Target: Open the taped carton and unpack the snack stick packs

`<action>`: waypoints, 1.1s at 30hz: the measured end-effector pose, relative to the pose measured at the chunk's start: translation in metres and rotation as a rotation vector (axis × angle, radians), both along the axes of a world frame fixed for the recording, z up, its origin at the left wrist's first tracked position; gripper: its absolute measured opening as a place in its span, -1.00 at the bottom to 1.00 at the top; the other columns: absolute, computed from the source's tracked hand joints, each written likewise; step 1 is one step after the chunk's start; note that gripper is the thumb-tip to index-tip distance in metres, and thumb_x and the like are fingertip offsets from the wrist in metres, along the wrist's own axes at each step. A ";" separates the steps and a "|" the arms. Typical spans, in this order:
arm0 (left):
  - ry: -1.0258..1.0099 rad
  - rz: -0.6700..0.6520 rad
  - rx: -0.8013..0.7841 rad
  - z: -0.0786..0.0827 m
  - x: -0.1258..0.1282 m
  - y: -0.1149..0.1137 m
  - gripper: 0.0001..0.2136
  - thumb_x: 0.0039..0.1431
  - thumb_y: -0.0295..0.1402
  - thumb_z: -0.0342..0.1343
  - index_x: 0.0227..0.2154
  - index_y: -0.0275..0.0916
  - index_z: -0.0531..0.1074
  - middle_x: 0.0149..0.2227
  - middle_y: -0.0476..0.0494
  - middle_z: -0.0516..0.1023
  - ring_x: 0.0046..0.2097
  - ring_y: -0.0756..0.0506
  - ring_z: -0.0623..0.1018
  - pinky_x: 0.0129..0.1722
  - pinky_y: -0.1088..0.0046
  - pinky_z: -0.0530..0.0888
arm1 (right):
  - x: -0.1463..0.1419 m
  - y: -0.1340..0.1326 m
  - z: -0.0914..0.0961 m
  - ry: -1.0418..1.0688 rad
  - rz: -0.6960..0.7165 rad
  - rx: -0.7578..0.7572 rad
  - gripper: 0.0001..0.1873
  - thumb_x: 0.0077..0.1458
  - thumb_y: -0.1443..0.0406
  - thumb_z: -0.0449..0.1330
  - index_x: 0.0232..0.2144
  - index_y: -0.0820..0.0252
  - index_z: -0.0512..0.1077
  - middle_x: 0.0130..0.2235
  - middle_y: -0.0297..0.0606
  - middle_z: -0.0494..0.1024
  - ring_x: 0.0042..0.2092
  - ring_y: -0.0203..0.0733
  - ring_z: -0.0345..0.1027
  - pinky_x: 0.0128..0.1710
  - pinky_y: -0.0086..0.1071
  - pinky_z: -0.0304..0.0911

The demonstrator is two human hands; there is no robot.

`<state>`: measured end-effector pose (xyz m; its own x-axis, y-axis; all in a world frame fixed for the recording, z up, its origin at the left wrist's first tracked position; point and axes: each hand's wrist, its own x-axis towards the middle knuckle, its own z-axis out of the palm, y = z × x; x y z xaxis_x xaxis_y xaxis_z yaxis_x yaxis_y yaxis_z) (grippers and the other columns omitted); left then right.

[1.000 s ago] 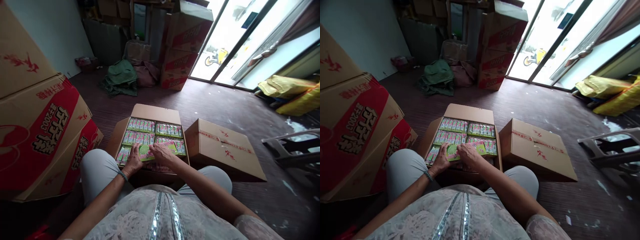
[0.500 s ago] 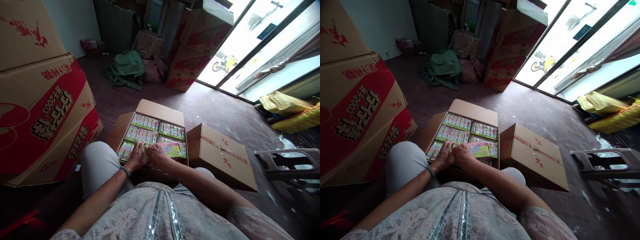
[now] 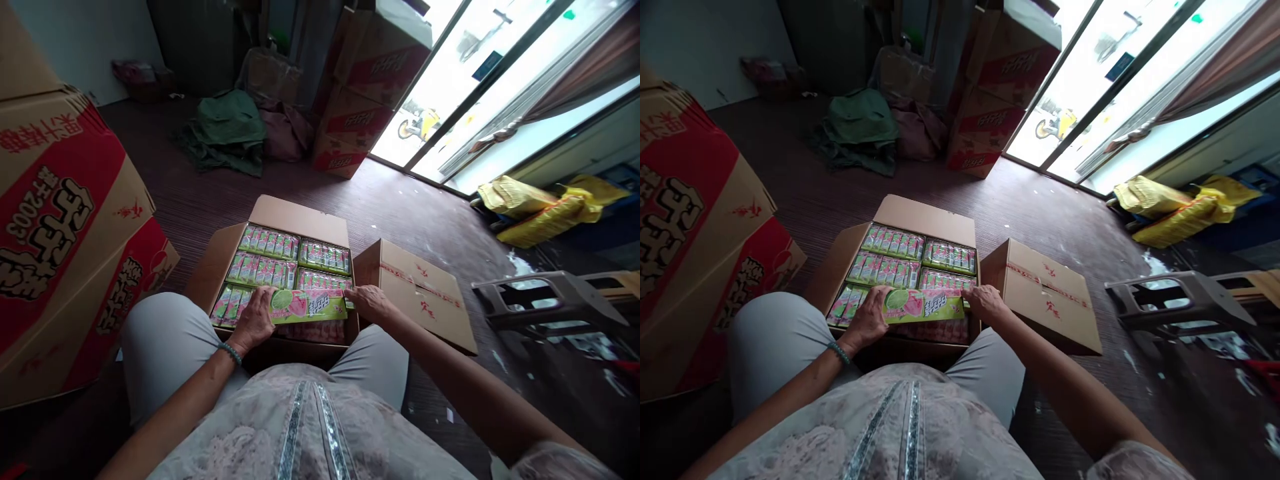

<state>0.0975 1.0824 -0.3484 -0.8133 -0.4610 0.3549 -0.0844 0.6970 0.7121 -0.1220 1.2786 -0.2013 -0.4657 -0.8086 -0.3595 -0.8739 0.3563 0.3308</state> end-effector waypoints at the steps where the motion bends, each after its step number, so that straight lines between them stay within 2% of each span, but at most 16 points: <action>1: 0.004 -0.001 0.002 -0.001 0.000 -0.001 -0.34 -0.19 -0.64 0.02 0.10 -0.27 0.17 0.05 -0.28 0.27 0.13 -0.23 0.33 0.19 0.15 0.35 | -0.002 0.006 0.003 -0.034 -0.024 -0.051 -0.76 0.17 0.44 0.00 -0.26 0.21 0.46 -0.40 -0.15 0.55 -0.37 -0.09 0.44 -0.40 -0.34 0.20; 4: 0.029 0.016 0.002 -0.002 -0.002 -0.003 -0.37 -0.13 -0.61 0.05 0.11 -0.27 0.16 0.04 -0.29 0.26 0.13 -0.24 0.34 0.19 0.14 0.35 | 0.013 0.009 0.009 -0.024 -0.104 -0.287 -0.77 0.26 0.23 0.01 -0.24 0.20 0.43 -0.30 -0.16 0.56 -0.30 -0.11 0.46 -0.37 -0.36 0.22; 6: 0.038 0.011 -0.019 0.000 -0.003 -0.002 -0.38 -0.10 -0.58 0.07 0.12 -0.28 0.16 0.04 -0.31 0.26 0.12 -0.25 0.34 0.19 0.14 0.35 | 0.034 0.001 0.004 -0.026 -0.097 -0.385 -0.59 0.20 0.04 0.08 -0.04 0.17 0.36 -0.08 -0.11 0.52 -0.21 -0.09 0.46 -0.34 -0.36 0.27; 7: 0.037 -0.003 -0.033 0.001 -0.004 -0.001 -0.38 -0.10 -0.57 0.08 0.12 -0.28 0.15 0.04 -0.31 0.26 0.12 -0.25 0.34 0.19 0.14 0.35 | 0.045 -0.006 -0.001 -0.045 -0.061 -0.369 -0.43 0.13 -0.02 0.13 0.09 0.13 0.27 0.05 -0.08 0.45 -0.18 -0.08 0.46 -0.33 -0.35 0.29; 9: 0.033 -0.045 -0.061 0.003 -0.007 0.001 -0.35 -0.11 -0.57 0.10 0.13 -0.24 0.15 0.06 -0.30 0.25 0.14 -0.26 0.33 0.21 0.12 0.32 | 0.062 -0.020 -0.015 -0.102 0.036 -0.283 -0.18 0.05 0.02 0.20 0.28 0.06 0.01 0.19 -0.02 0.30 -0.17 -0.08 0.46 -0.33 -0.33 0.33; 10: 0.033 -0.072 -0.071 0.004 -0.007 0.001 -0.34 -0.11 -0.55 0.12 0.14 -0.22 0.14 0.08 -0.30 0.25 0.16 -0.27 0.32 0.22 0.10 0.30 | 0.068 -0.026 -0.022 -0.122 0.067 -0.244 -0.15 0.07 0.10 0.17 0.31 0.06 -0.08 0.21 0.00 0.28 -0.17 -0.08 0.46 -0.33 -0.32 0.34; 12: 0.033 -0.119 -0.066 0.005 -0.008 0.000 -0.30 -0.07 -0.46 0.17 0.19 -0.19 0.08 0.15 -0.31 0.20 0.22 -0.29 0.26 0.24 0.07 0.26 | 0.070 -0.031 -0.030 -0.142 0.061 -0.215 -0.22 0.09 0.25 0.09 0.31 0.11 -0.09 0.17 0.01 0.32 -0.19 -0.08 0.46 -0.34 -0.31 0.35; 14: 0.011 -0.124 -0.009 0.005 -0.008 -0.006 -0.24 -0.02 -0.30 0.22 0.24 -0.17 0.00 0.21 -0.32 0.14 0.24 -0.29 0.25 0.22 0.07 0.29 | 0.065 -0.019 -0.029 -0.134 -0.010 -0.271 -0.28 0.07 0.29 0.05 0.28 0.15 0.00 0.15 -0.01 0.34 -0.19 -0.09 0.46 -0.32 -0.31 0.35; 17: -0.104 -0.017 0.021 0.003 -0.008 -0.019 -0.28 0.06 -0.04 0.17 0.22 -0.21 0.06 0.17 -0.33 0.21 0.17 -0.29 0.33 0.16 0.09 0.34 | 0.051 0.032 -0.008 -0.021 -0.214 -0.475 -0.29 0.05 0.22 0.10 0.25 0.19 0.07 0.19 -0.02 0.31 -0.14 -0.08 0.44 -0.26 -0.32 0.36; 20: -0.266 0.101 -0.102 0.005 -0.021 -0.030 -0.36 0.13 0.09 0.01 0.09 -0.35 0.27 0.02 -0.38 0.37 0.09 -0.33 0.37 0.13 0.08 0.33 | 0.034 0.107 0.022 0.252 -0.519 -0.668 -0.23 0.07 0.11 0.13 0.26 0.27 0.05 0.16 0.04 0.33 -0.06 0.02 0.40 -0.17 -0.26 0.34; 22: -0.332 0.087 -0.212 0.009 -0.043 -0.031 -0.36 0.14 0.09 -0.01 0.04 -0.41 0.32 -0.01 -0.42 0.39 0.07 -0.35 0.37 0.11 0.10 0.34 | 0.026 0.159 0.037 0.431 -0.694 -0.696 -0.21 0.07 0.07 0.13 0.26 0.32 0.05 0.14 0.12 0.33 0.00 0.10 0.36 -0.11 -0.18 0.32; 24: -0.366 -0.006 -0.326 0.015 -0.074 -0.027 -0.34 0.11 0.08 0.04 0.05 -0.43 0.32 0.02 -0.45 0.38 0.09 -0.36 0.34 0.12 0.12 0.31 | 0.022 0.207 0.041 0.490 -0.870 -0.611 -0.23 0.05 0.08 0.14 0.23 0.33 0.11 0.10 0.19 0.35 -0.03 0.15 0.38 -0.13 -0.11 0.32; 26: -0.403 -0.116 -0.407 0.017 -0.110 -0.020 -0.31 0.08 0.07 0.08 0.09 -0.43 0.29 0.12 -0.50 0.32 0.17 -0.38 0.28 0.16 0.11 0.26 | 0.025 0.249 0.033 0.412 -1.067 -0.448 -0.31 0.00 0.11 0.18 0.15 0.31 0.24 0.02 0.18 0.42 -0.12 0.15 0.43 -0.19 -0.08 0.33; 29: -0.534 -0.239 -0.430 0.012 -0.159 -0.005 -0.17 -0.03 0.09 0.13 0.20 -0.41 0.17 0.27 -0.54 0.14 0.29 -0.41 0.12 0.21 0.03 0.16 | 0.034 0.304 -0.005 0.137 -1.360 -0.239 -0.39 -0.16 0.09 0.29 -0.05 0.29 0.44 -0.10 0.12 0.52 -0.10 0.19 0.46 -0.19 -0.11 0.33; 31: -0.657 -0.258 -0.411 0.004 -0.180 0.003 -0.03 -0.11 0.14 0.15 0.26 -0.41 0.06 0.31 -0.57 0.07 0.33 -0.44 0.03 0.21 -0.06 0.11 | 0.041 0.335 -0.040 -0.049 -1.548 -0.210 -0.38 -0.26 0.03 0.35 -0.15 0.30 0.51 -0.13 0.13 0.55 -0.06 0.21 0.45 -0.19 -0.16 0.33; 33: -0.730 -0.248 -0.426 -0.002 -0.190 0.009 0.04 -0.18 0.18 0.15 0.28 -0.41 0.03 0.26 -0.59 0.12 0.31 -0.48 0.05 0.18 -0.10 0.13 | 0.046 0.359 -0.075 -0.168 -1.688 -0.252 -0.33 -0.25 -0.07 0.33 -0.19 0.34 0.52 -0.13 0.15 0.56 -0.04 0.21 0.45 -0.20 -0.20 0.34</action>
